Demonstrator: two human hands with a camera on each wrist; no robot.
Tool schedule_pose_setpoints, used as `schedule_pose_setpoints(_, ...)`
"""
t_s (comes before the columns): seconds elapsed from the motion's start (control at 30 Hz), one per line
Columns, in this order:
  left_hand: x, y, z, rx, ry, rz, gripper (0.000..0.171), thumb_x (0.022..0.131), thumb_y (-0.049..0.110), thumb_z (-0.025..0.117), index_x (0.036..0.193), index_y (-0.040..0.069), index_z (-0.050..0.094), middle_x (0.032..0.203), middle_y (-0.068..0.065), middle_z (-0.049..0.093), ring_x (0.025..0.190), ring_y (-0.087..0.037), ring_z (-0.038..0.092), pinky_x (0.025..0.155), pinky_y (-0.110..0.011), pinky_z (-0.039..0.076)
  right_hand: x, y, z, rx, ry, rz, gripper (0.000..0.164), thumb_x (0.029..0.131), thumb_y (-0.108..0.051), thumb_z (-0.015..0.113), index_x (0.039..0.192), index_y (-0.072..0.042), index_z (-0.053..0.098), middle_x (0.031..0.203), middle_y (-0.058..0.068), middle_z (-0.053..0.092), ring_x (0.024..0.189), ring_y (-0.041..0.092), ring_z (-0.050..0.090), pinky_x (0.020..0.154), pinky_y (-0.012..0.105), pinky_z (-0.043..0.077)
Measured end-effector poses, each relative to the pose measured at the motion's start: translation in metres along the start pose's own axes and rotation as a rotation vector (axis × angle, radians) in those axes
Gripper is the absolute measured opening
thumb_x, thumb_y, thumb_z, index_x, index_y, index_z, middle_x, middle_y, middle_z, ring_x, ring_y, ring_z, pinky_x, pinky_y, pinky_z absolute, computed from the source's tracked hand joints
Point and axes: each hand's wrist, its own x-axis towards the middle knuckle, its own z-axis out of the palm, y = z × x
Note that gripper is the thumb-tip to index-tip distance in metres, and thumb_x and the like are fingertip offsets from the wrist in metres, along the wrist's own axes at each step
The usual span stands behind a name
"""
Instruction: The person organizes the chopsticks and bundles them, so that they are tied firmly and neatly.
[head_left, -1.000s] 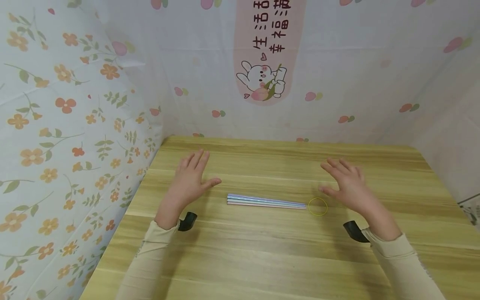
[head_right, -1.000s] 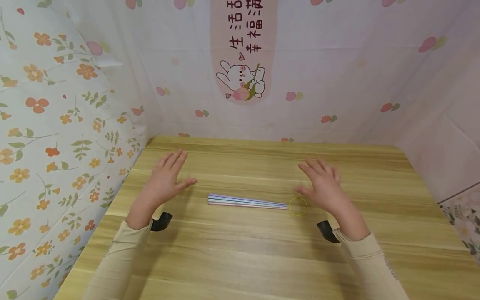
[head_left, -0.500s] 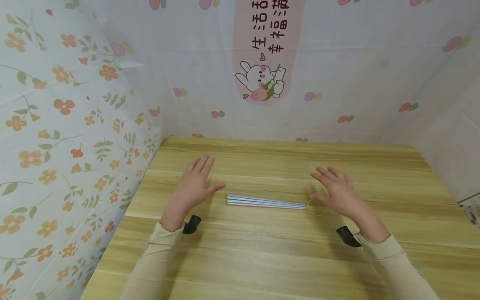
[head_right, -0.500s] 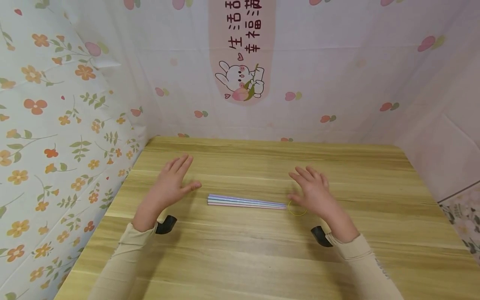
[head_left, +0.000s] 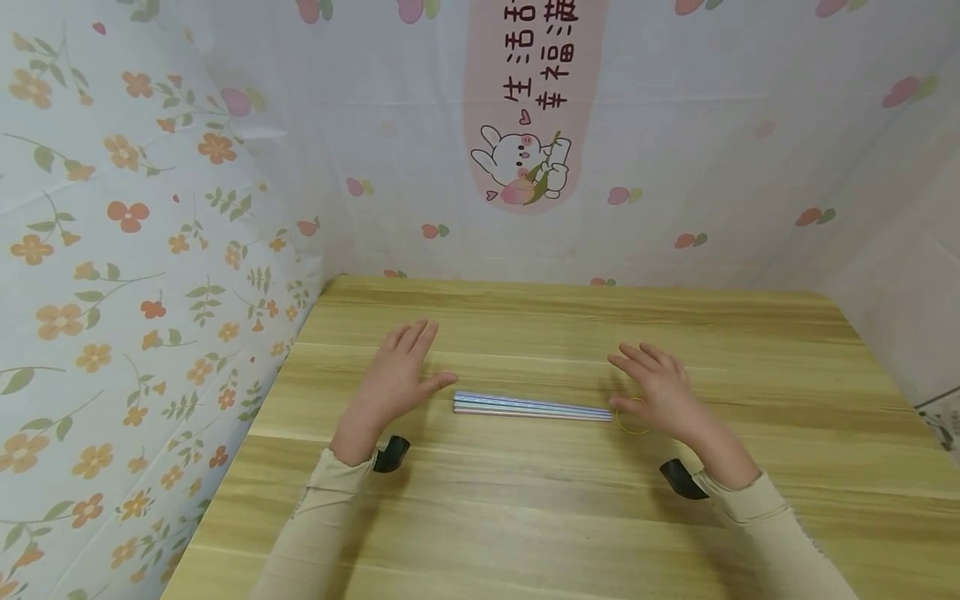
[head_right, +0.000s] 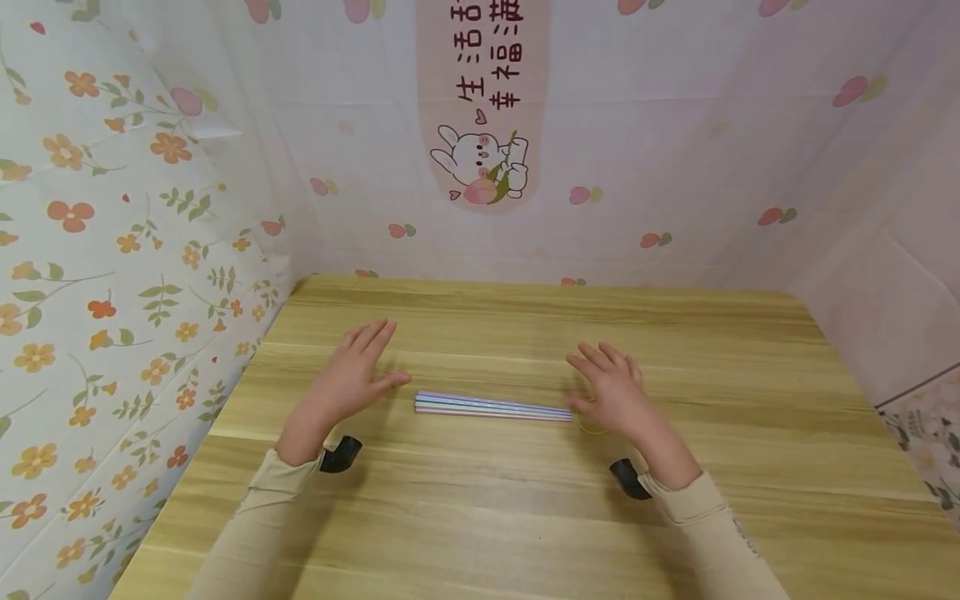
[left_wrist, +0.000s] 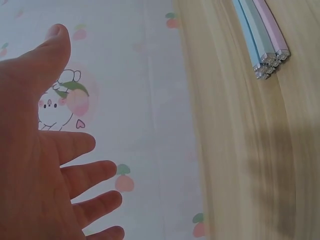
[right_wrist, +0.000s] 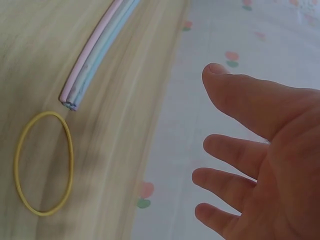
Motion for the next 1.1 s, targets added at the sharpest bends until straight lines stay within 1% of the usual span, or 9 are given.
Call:
schedule_pose_setpoints(0.17, 0.002, 0.001, 0.004, 0.001, -0.007, 0.008, 0.087, 0.087, 0.055, 0.057, 0.149, 0.002, 0.025, 0.153, -0.019, 0.029, 0.139, -0.040, 0.028, 0.114, -0.050, 0.019, 0.002, 0.000, 0.005, -0.007, 0.001, -0.025, 0.061, 0.078, -0.017, 0.076, 0.131, 0.002, 0.052, 0.140, 0.029, 0.042, 0.130, 0.053, 0.029, 0.098, 0.072, 0.022)
schedule_pose_setpoints(0.27, 0.003, 0.001, 0.007, 0.004, -0.011, 0.010, 0.087, 0.087, 0.055, 0.056, 0.149, 0.003, 0.025, 0.153, -0.019, 0.029, 0.139, -0.040, 0.028, 0.115, -0.049, 0.019, 0.003, 0.000, 0.008, 0.014, -0.008, -0.026, 0.061, 0.079, -0.016, 0.076, 0.131, 0.003, 0.052, 0.140, 0.029, 0.042, 0.130, 0.053, 0.029, 0.097, 0.072, 0.024)
schedule_pose_setpoints(0.43, 0.003, 0.002, 0.010, -0.022, 0.000, 0.019, 0.086, 0.087, 0.054, 0.058, 0.149, 0.003, 0.026, 0.152, -0.019, 0.030, 0.138, -0.040, 0.029, 0.114, -0.050, 0.021, 0.003, 0.000, 0.015, 0.036, 0.011, -0.052, 0.061, 0.077, -0.012, 0.077, 0.129, 0.006, 0.052, 0.137, 0.031, 0.045, 0.126, 0.055, 0.034, 0.100, 0.068, 0.028)
schedule_pose_setpoints(0.57, 0.001, 0.003, 0.014, -0.035, 0.019, 0.020, 0.086, 0.086, 0.052, 0.061, 0.148, 0.002, 0.029, 0.151, -0.019, 0.032, 0.137, -0.040, 0.031, 0.112, -0.051, 0.025, 0.001, -0.001, 0.021, 0.033, 0.014, -0.058, 0.060, 0.077, -0.013, 0.077, 0.128, 0.006, 0.053, 0.135, 0.031, 0.047, 0.125, 0.053, 0.038, 0.100, 0.065, 0.031)
schedule_pose_setpoints(0.77, -0.002, 0.002, 0.018, -0.063, -0.005, -0.009, 0.086, 0.086, 0.052, 0.061, 0.149, 0.004, 0.028, 0.152, -0.018, 0.031, 0.138, -0.039, 0.030, 0.112, -0.051, 0.025, -0.002, -0.002, 0.028, 0.048, 0.005, -0.046, 0.059, 0.078, -0.013, 0.076, 0.129, 0.006, 0.053, 0.134, 0.030, 0.048, 0.125, 0.053, 0.038, 0.100, 0.065, 0.032)
schedule_pose_setpoints(0.97, -0.004, 0.004, 0.027, -0.053, -0.030, 0.005, 0.087, 0.086, 0.055, 0.059, 0.149, 0.004, 0.027, 0.151, -0.018, 0.032, 0.137, -0.040, 0.031, 0.112, -0.051, 0.024, -0.003, -0.001, 0.033, 0.053, 0.021, -0.071, 0.057, 0.077, -0.012, 0.077, 0.126, 0.006, 0.055, 0.130, 0.030, 0.051, 0.121, 0.053, 0.043, 0.100, 0.063, 0.033)
schedule_pose_setpoints(1.1, -0.004, 0.006, 0.033, -0.056, -0.040, 0.003, 0.087, 0.086, 0.056, 0.058, 0.149, 0.003, 0.028, 0.151, -0.018, 0.032, 0.137, -0.040, 0.032, 0.112, -0.051, 0.025, -0.003, -0.001, 0.035, 0.043, 0.012, -0.065, 0.057, 0.077, -0.012, 0.077, 0.127, 0.006, 0.055, 0.131, 0.030, 0.051, 0.123, 0.052, 0.042, 0.100, 0.062, 0.033)
